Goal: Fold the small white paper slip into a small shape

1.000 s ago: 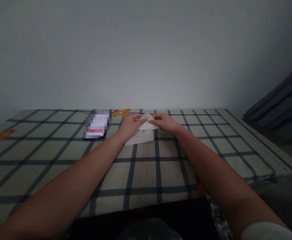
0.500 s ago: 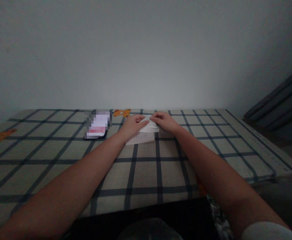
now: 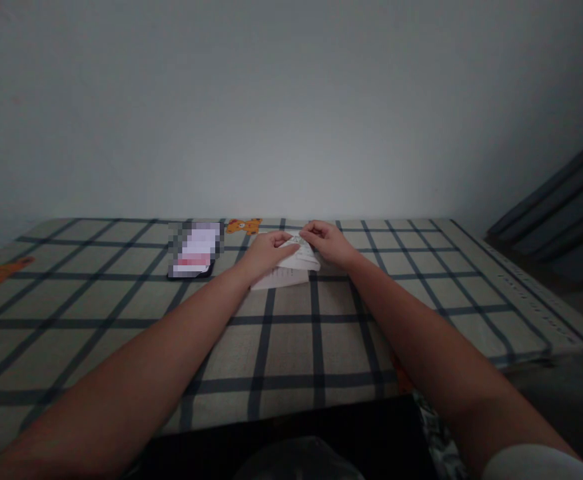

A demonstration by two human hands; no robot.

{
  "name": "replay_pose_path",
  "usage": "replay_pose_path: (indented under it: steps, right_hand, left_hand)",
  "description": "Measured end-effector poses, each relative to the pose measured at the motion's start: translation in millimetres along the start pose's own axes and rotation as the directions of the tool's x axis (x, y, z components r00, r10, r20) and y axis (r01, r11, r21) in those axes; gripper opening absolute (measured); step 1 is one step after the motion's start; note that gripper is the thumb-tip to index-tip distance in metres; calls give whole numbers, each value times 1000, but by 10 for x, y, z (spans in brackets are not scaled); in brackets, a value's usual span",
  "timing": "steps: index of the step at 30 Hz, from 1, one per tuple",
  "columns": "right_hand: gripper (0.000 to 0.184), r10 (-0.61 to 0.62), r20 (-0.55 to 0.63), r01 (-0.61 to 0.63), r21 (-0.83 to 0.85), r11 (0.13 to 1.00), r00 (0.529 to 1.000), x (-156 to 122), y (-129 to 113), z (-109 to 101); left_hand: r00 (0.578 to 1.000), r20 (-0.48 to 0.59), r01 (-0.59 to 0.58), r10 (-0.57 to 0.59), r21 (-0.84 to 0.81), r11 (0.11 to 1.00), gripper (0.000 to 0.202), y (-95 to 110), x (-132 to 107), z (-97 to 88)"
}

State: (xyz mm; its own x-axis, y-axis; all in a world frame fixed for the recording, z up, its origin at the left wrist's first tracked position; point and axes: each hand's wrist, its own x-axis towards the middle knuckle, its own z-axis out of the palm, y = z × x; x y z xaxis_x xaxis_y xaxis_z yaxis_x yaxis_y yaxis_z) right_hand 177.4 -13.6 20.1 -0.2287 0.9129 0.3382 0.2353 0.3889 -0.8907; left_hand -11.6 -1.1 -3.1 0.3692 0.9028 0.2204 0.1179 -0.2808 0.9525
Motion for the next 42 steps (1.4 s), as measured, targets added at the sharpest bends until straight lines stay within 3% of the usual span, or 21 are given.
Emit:
replay_pose_path:
  steps: [6, 16, 24, 31, 37, 42]
  right_hand:
    - [32, 36, 32, -36, 19, 999, 999, 7, 80, -25]
    - [32, 19, 17, -18, -69, 997, 1000, 12, 116, -47]
    - [37, 44, -17, -45, -133, 990, 999, -13, 66, -49]
    - [45, 42, -61, -49, -115, 992, 997, -34, -1, -46]
    - [46, 21, -117, -36, -127, 991, 993, -34, -27, -37]
    - [50, -23, -248, 18, -22, 1000, 968, -8, 12, -45]
  left_hand:
    - [988, -151, -27, 16, -75, 997, 33, 33, 11, -4]
    - [990, -137, 31, -42, -83, 996, 37, 7, 23, 1]
    - [982, -187, -7, -33, -210, 978, 30, 116, -10, 25]
    - [976, -217, -43, -20, -280, 959, 38, 86, 19, 22]
    - [978, -194, 11, -71, -297, 955, 33, 81, 22, 24]
    - [991, -52, 104, -126, -305, 947, 36, 87, -11, 55]
